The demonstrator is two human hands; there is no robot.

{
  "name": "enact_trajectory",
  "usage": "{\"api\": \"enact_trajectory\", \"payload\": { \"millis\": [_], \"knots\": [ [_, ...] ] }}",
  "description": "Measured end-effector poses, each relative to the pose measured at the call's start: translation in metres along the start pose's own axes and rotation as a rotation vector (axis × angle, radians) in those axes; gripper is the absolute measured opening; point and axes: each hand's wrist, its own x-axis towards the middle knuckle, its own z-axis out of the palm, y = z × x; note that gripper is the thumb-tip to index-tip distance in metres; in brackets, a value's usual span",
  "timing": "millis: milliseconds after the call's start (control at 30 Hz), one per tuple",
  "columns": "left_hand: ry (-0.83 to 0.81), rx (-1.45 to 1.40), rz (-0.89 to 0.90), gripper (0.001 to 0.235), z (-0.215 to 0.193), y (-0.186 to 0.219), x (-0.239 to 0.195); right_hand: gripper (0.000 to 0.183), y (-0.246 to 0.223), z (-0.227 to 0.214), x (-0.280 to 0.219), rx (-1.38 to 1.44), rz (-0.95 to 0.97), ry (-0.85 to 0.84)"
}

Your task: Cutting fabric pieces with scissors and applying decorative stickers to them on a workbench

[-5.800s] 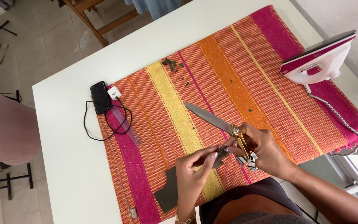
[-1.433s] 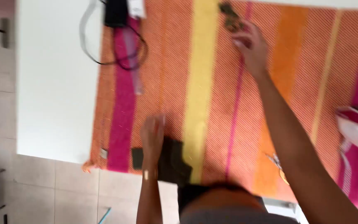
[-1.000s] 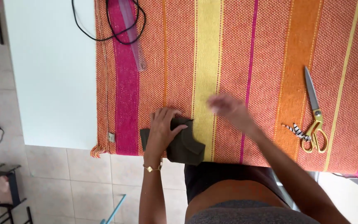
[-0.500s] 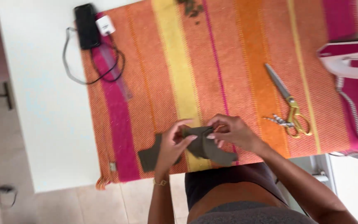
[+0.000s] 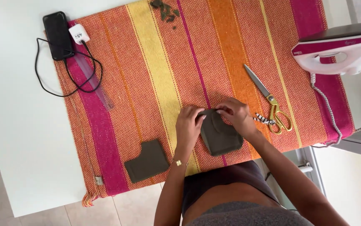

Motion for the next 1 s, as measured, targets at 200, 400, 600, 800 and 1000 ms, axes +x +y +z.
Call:
{"api": "enact_trajectory", "payload": {
  "millis": [200,400,600,800,1000],
  "knots": [
    [0.093,0.060,0.159,0.010,0.012,-0.011,-0.005,0.014,0.016,0.005,-0.003,0.006,-0.105,0.049],
    [0.227,0.219,0.364,0.022,0.020,-0.021,-0.029,0.009,0.042,0.024,-0.025,0.047,-0.212,0.136],
    [0.173,0.285,0.323,0.035,0.031,-0.035,-0.042,0.009,0.018,0.008,-0.017,0.060,-0.305,0.162],
    [-0.062,0.398,0.318,0.043,0.024,0.024,-0.050,0.006,0.045,0.026,-0.028,0.085,-0.281,0.177],
    [0.037,0.422,0.362,0.052,0.035,0.025,-0.044,0.008,0.027,0.015,-0.018,0.096,-0.278,0.164]
  ]
}}
